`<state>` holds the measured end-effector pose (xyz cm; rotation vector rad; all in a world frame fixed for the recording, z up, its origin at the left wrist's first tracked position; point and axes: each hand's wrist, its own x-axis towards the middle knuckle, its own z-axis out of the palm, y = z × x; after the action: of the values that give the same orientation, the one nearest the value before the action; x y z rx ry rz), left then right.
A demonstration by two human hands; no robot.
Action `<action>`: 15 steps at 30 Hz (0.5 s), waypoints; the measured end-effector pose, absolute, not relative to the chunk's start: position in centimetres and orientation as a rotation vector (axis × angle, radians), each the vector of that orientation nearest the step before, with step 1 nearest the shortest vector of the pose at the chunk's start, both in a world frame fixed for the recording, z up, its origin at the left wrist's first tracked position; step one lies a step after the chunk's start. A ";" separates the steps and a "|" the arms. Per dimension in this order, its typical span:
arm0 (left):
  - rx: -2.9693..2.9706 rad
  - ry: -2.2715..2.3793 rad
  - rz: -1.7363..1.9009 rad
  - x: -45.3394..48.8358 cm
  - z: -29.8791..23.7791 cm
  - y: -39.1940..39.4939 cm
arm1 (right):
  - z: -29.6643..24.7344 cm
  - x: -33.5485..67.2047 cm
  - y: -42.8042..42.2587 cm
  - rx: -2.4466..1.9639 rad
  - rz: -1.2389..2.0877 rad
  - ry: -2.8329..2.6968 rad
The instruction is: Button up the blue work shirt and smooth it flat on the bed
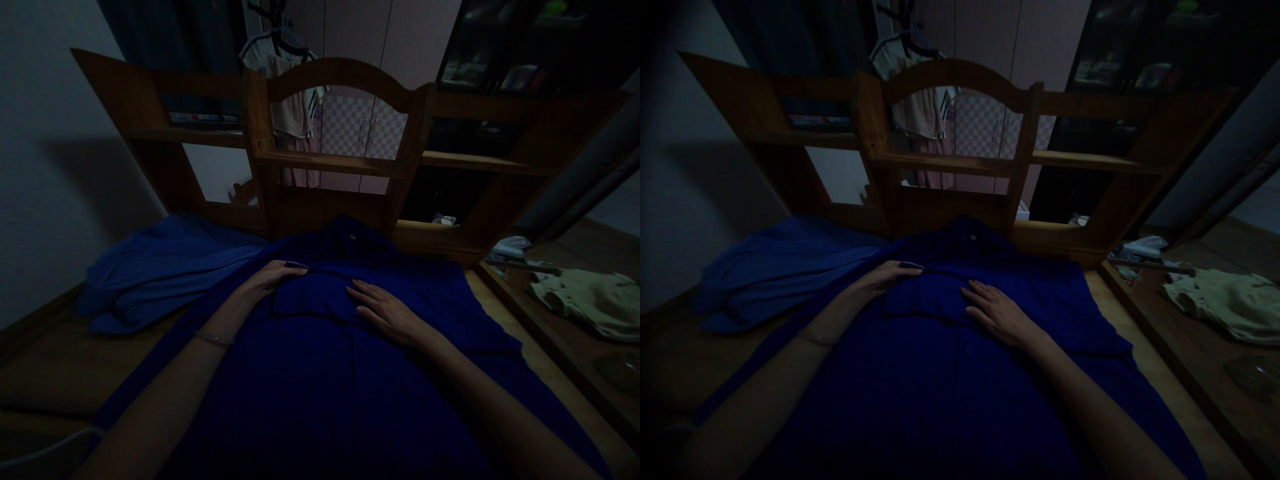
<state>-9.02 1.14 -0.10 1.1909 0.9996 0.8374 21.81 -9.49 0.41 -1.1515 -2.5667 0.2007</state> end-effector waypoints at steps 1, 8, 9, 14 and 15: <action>1.191 0.991 0.826 -9.0 0.0 1.0 | 0.4 21.8 -9.5 -1.147 0.205 -2.565; 1.229 1.106 0.888 -8.6 -0.4 1.0 | 0.6 21.9 -9.6 -1.150 0.206 -2.566; 1.234 1.105 0.884 -8.7 -0.5 1.1 | 0.5 21.9 -9.6 -1.149 0.201 -2.568; 1.265 1.116 0.891 -8.7 -0.7 1.4 | 0.1 21.7 -9.3 -1.142 0.184 -2.551; 1.273 1.124 0.907 -8.6 -0.7 1.4 | 0.5 21.6 -9.3 -1.138 0.184 -2.526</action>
<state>-8.58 1.42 -0.74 1.2731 1.1245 0.9066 21.65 -9.34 0.46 -1.1381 -2.5259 0.1845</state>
